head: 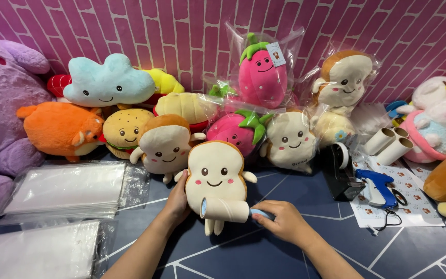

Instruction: A person uses a lint roller to clean a plush toy and then trims a loose thread with scissors.

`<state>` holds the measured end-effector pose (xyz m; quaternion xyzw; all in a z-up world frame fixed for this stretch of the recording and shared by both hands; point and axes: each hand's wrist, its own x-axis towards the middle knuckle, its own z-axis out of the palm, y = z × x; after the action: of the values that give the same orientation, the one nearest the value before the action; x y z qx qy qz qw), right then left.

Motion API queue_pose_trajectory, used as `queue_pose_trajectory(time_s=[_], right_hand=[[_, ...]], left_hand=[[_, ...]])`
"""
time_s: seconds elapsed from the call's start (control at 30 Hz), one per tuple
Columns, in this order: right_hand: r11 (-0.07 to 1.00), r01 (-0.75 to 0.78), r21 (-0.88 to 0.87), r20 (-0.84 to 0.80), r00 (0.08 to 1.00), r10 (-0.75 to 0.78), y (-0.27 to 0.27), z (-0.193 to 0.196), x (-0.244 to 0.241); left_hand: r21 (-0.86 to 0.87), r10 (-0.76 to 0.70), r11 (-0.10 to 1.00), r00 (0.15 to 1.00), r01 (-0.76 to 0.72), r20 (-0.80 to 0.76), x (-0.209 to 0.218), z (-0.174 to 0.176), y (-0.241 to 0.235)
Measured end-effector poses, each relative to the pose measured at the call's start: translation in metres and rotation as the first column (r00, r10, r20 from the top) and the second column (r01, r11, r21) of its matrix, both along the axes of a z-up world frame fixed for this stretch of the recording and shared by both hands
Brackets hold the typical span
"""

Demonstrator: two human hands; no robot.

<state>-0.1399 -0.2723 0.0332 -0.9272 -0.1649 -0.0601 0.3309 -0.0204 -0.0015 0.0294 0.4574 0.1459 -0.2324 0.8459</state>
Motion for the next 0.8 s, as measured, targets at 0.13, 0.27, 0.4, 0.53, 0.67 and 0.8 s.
queue_pose_trajectory(time_s=[0.13, 0.27, 0.4, 0.53, 0.67, 0.8], right_hand=[[0.997, -0.05, -0.055, 0.088, 0.995, 0.054, 0.009, -0.004, -0.005], [0.993, -0.09, 0.08, 0.263, 0.962, 0.066, 0.006, -0.006, -0.005], [0.94, 0.143, 0.311, 0.284, 0.929, -0.235, -0.02, -0.033, 0.006], [0.92, 0.243, 0.306, 0.159, 0.94, -0.301, -0.016, -0.028, 0.008], [0.948, 0.185, 0.259, 0.05, 0.978, -0.204, -0.004, -0.02, 0.002], [0.989, 0.023, 0.147, 0.164, 0.985, -0.047, 0.0, -0.017, -0.004]], left_hand=[[-0.082, 0.023, 0.996, 0.998, -0.027, -0.05, 0.0, -0.001, 0.0], [-0.219, -0.013, 0.976, 0.999, 0.006, -0.031, 0.0, 0.003, 0.0], [-0.243, -0.008, 0.97, 1.0, 0.009, 0.006, 0.007, -0.011, 0.001], [-0.232, -0.026, 0.973, 0.999, 0.02, -0.022, 0.004, -0.004, 0.002], [-0.241, -0.038, 0.97, 0.999, 0.04, 0.01, 0.009, -0.014, 0.004], [-0.243, -0.042, 0.968, 0.998, 0.054, 0.054, 0.012, -0.023, 0.005]])
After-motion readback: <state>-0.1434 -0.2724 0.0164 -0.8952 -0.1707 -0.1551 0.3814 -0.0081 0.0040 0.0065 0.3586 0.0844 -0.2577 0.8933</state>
